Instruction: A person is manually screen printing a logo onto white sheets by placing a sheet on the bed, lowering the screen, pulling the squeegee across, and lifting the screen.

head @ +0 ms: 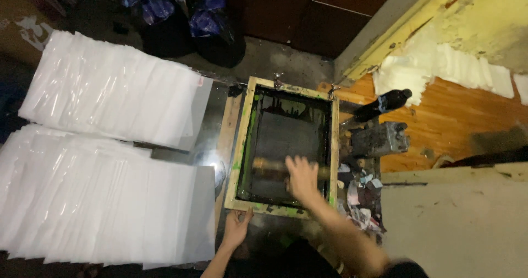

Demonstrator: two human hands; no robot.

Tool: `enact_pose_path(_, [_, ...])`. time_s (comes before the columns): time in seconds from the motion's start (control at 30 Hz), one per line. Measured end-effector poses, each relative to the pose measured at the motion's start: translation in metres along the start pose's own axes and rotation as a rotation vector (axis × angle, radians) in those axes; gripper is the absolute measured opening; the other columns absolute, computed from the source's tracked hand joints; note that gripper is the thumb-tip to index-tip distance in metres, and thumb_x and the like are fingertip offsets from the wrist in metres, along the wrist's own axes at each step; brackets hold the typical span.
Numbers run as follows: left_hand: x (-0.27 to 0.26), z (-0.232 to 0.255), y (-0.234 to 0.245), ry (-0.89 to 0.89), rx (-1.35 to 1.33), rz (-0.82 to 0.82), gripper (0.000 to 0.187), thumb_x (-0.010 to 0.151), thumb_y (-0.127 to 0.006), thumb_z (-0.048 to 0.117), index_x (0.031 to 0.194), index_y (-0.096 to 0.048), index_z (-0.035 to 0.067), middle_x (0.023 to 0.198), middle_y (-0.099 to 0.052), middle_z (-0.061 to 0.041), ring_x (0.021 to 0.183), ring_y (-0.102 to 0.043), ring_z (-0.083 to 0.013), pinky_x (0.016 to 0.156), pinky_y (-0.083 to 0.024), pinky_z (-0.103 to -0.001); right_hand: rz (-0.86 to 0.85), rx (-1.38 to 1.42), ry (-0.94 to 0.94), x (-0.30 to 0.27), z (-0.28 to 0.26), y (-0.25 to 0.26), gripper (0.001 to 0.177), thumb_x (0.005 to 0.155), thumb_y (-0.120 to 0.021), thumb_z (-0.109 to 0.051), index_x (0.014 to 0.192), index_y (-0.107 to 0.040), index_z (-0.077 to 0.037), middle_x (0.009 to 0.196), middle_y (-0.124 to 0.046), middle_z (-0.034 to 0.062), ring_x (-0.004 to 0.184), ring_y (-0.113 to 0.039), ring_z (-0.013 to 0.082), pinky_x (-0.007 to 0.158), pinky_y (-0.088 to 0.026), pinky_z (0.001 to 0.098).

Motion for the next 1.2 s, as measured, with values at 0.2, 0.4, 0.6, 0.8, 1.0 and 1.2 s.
enact_pose_path(0.2, [-0.027,0.025,-0.002,0.203,0.092,-0.040,0.059,0.098,-0.069,0.046,0.145,-0.063,0.010,0.148,-0.071,-0.013,0.141,-0.065,-0.0288,0.118,-0.052,-0.045,0.024,0.054,0.006,-0.046,-0.003,-0.007,0.062,0.085,-0.086,-0.028,0.138,-0.054,-0.022,0.122,-0.067,0.0078,0.114,-0.065,0.0306,0.099,-0.050,0.0626])
enact_pose_path(0.4, [-0.042,0.026,-0.004,0.294,-0.138,-0.096,0.073,0.113,-0.068,0.040,0.160,-0.043,-0.010,0.145,-0.065,-0.020,0.133,-0.062,-0.0264,0.124,-0.036,-0.052,-0.194,0.034,0.029,-0.068,-0.020,-0.019,0.069,0.090,-0.079,-0.032,0.152,-0.050,-0.022,0.148,-0.063,0.0153,0.142,-0.057,0.0342,0.110,-0.044,0.0644])
enact_pose_path(0.6, [-0.034,0.014,0.002,0.436,-0.264,-0.014,0.067,0.080,-0.084,0.041,0.135,-0.072,0.005,0.134,-0.076,-0.015,0.135,-0.065,-0.0300,0.132,-0.029,-0.049,0.078,0.040,0.049,0.002,-0.006,-0.030,0.082,0.068,-0.102,-0.029,0.136,-0.056,-0.023,0.127,-0.064,0.0065,0.121,-0.060,0.0314,0.100,-0.044,0.0589])
enact_pose_path(0.8, [-0.038,0.018,0.003,0.615,-0.314,0.039,0.051,0.091,-0.081,0.037,0.131,-0.073,0.007,0.120,-0.074,-0.012,0.103,-0.066,-0.0263,0.085,-0.037,-0.034,0.320,-0.029,0.059,0.171,0.039,0.069,0.079,0.070,-0.099,-0.024,0.136,-0.055,-0.017,0.125,-0.066,0.0109,0.120,-0.062,0.0347,0.097,-0.048,0.0597])
enact_pose_path(1.0, [-0.046,0.040,0.000,0.578,-0.481,0.055,0.049,0.095,-0.083,0.016,0.140,-0.073,-0.001,0.127,-0.076,-0.019,0.119,-0.070,-0.0340,0.102,-0.055,-0.041,0.064,-0.020,0.076,0.110,0.019,0.059,0.080,0.088,-0.091,-0.023,0.153,-0.047,-0.016,0.146,-0.063,0.0127,0.137,-0.059,0.0353,0.114,-0.044,0.0716])
enact_pose_path(1.2, [-0.065,0.099,0.002,0.358,-0.321,0.081,0.024,0.087,-0.087,0.021,0.095,-0.080,-0.001,0.098,-0.078,-0.016,0.099,-0.073,-0.0302,0.091,-0.048,-0.037,0.208,0.070,0.191,-0.087,0.006,0.059,0.048,0.093,-0.077,-0.022,0.138,-0.059,-0.023,0.125,-0.066,0.0034,0.114,-0.063,0.0279,0.094,-0.046,0.0511])
Point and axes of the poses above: each hand's wrist, its own x-axis towards the middle knuckle, its own y-axis out of the back of the hand, z = x × y, the point moved 10 cm from there along x, towards the middle knuckle
